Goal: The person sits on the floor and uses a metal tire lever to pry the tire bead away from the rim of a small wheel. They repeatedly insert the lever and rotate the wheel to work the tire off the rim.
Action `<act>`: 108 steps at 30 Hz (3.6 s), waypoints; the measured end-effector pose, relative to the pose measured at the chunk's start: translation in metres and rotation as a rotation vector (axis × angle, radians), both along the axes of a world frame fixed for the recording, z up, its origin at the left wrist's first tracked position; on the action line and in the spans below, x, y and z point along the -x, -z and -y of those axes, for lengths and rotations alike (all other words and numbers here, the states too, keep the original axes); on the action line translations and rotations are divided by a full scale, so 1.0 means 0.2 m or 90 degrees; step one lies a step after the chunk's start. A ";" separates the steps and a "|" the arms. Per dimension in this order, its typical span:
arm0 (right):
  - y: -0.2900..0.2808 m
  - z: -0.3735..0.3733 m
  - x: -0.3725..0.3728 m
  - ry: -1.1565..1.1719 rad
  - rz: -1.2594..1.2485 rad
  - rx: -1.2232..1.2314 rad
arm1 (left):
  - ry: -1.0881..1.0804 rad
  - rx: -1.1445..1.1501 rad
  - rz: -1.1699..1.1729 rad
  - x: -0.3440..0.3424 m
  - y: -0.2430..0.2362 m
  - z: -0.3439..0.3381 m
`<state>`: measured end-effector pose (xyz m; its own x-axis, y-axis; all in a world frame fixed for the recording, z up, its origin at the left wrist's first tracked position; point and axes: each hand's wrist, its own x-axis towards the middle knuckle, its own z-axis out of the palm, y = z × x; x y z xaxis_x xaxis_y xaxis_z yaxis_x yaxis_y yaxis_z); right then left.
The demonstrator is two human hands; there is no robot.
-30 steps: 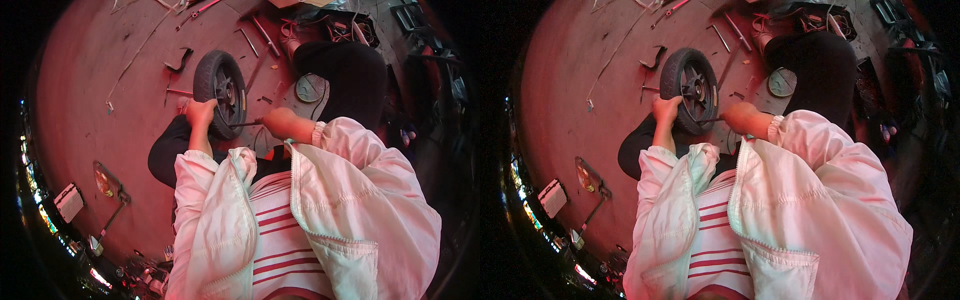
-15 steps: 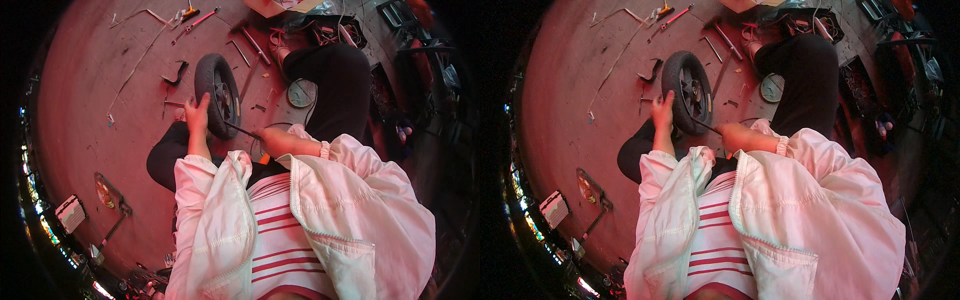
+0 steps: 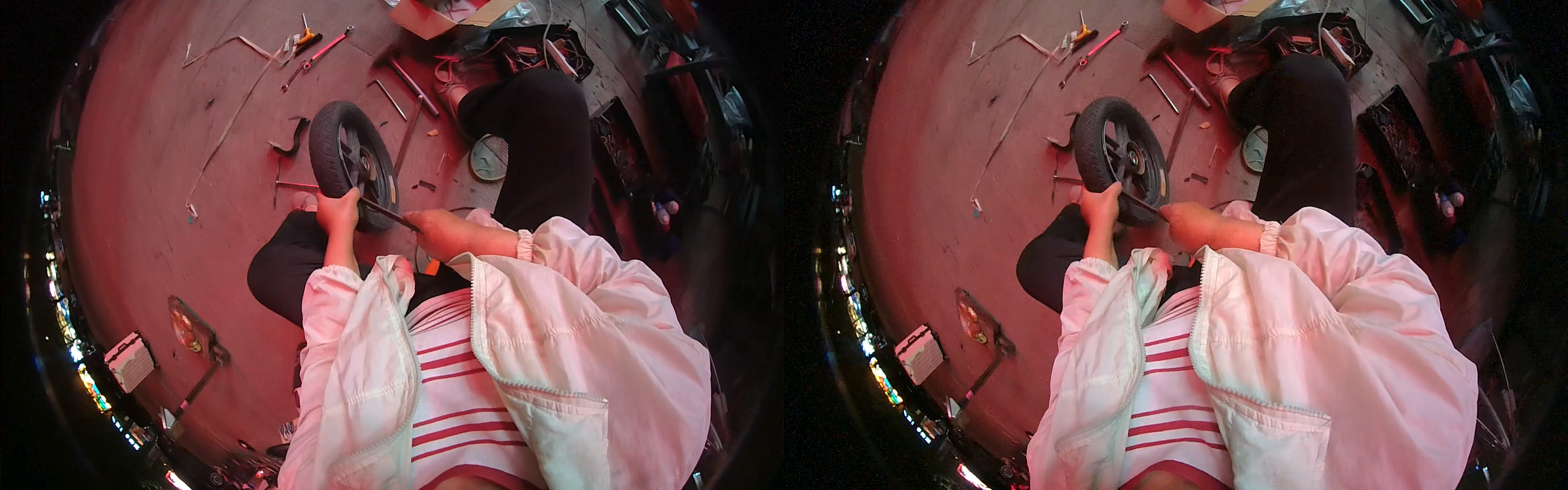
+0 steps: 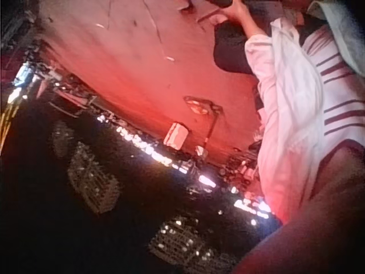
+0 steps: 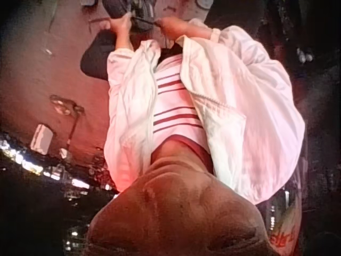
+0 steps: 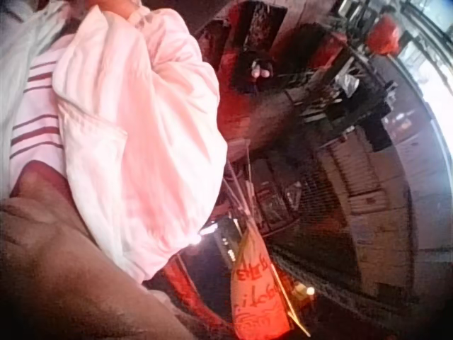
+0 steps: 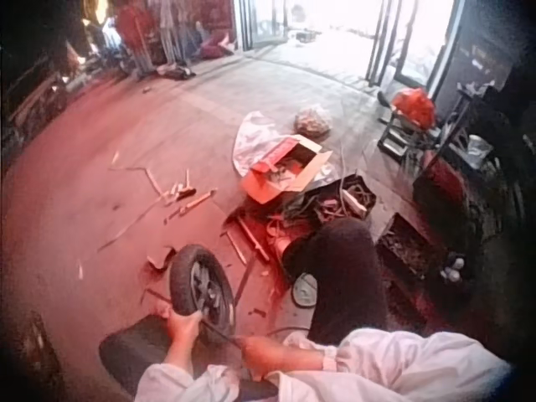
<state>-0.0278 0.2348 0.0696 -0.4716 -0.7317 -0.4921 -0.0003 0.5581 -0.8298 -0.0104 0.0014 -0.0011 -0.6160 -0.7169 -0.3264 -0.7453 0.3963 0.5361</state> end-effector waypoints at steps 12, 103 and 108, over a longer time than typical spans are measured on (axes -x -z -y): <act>-0.02 -0.06 0.31 -0.354 -0.077 -0.174 | 0.069 0.085 0.144 -0.07 -0.13 -0.01; 0.60 0.13 0.43 -0.395 -0.283 -0.320 | 0.056 -0.072 0.019 0.03 0.14 0.36; 0.56 0.06 0.22 -0.305 -0.266 -0.342 | 0.059 -0.089 0.003 0.06 0.14 0.37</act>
